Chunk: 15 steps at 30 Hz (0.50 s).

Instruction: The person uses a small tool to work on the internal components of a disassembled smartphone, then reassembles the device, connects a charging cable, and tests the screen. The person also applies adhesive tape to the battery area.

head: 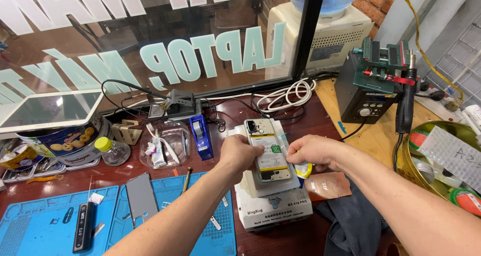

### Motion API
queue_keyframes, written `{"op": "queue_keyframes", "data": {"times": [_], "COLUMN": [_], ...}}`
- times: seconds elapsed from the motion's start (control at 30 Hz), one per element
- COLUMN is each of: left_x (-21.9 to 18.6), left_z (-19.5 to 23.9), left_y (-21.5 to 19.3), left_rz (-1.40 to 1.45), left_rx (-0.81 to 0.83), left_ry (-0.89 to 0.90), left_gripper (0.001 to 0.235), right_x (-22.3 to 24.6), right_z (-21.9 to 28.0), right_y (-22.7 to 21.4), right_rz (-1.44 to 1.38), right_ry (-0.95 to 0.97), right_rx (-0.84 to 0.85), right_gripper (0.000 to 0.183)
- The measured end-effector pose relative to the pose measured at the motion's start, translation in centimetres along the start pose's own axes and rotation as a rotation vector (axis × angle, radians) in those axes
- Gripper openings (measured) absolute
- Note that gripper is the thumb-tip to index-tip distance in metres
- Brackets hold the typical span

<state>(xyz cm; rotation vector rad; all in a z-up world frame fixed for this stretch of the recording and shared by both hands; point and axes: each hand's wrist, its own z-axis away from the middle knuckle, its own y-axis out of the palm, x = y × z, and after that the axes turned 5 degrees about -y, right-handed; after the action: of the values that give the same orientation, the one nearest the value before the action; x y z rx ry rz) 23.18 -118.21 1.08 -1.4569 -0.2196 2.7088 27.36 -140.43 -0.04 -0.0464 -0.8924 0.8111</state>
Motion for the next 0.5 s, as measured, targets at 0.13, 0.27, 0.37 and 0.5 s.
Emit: {"op": "queue_keyframes", "data": {"times": [0.13,0.27,0.37,0.5], "left_x": [-0.6,-1.4,-2.3,-4.2], "left_z": [0.4,1.5,2.4,2.8], "left_y": [-0.2,-0.5,-0.6,-0.1], "left_rz": [-0.113,-0.523,-0.580,-0.007], "left_rx": [-0.073,-0.256,-0.323,0.254], "left_ry": [0.050,0.223,0.394,0.065], "left_gripper": [0.032,0.044,0.060,0.052], "right_x": [-0.3,-0.1,1.5,5.0], "right_z": [0.0,1.3,2.8,4.5], "right_y": [0.5,0.4,-1.5,-2.3], "right_rz": [-0.048,-0.043,-0.035,-0.281], "right_ry": [0.005,-0.035,-0.084,-0.417], "right_rx": [-0.043,-0.107,-0.376,-0.441], "right_gripper": [0.011,0.016,0.023,0.027]}}
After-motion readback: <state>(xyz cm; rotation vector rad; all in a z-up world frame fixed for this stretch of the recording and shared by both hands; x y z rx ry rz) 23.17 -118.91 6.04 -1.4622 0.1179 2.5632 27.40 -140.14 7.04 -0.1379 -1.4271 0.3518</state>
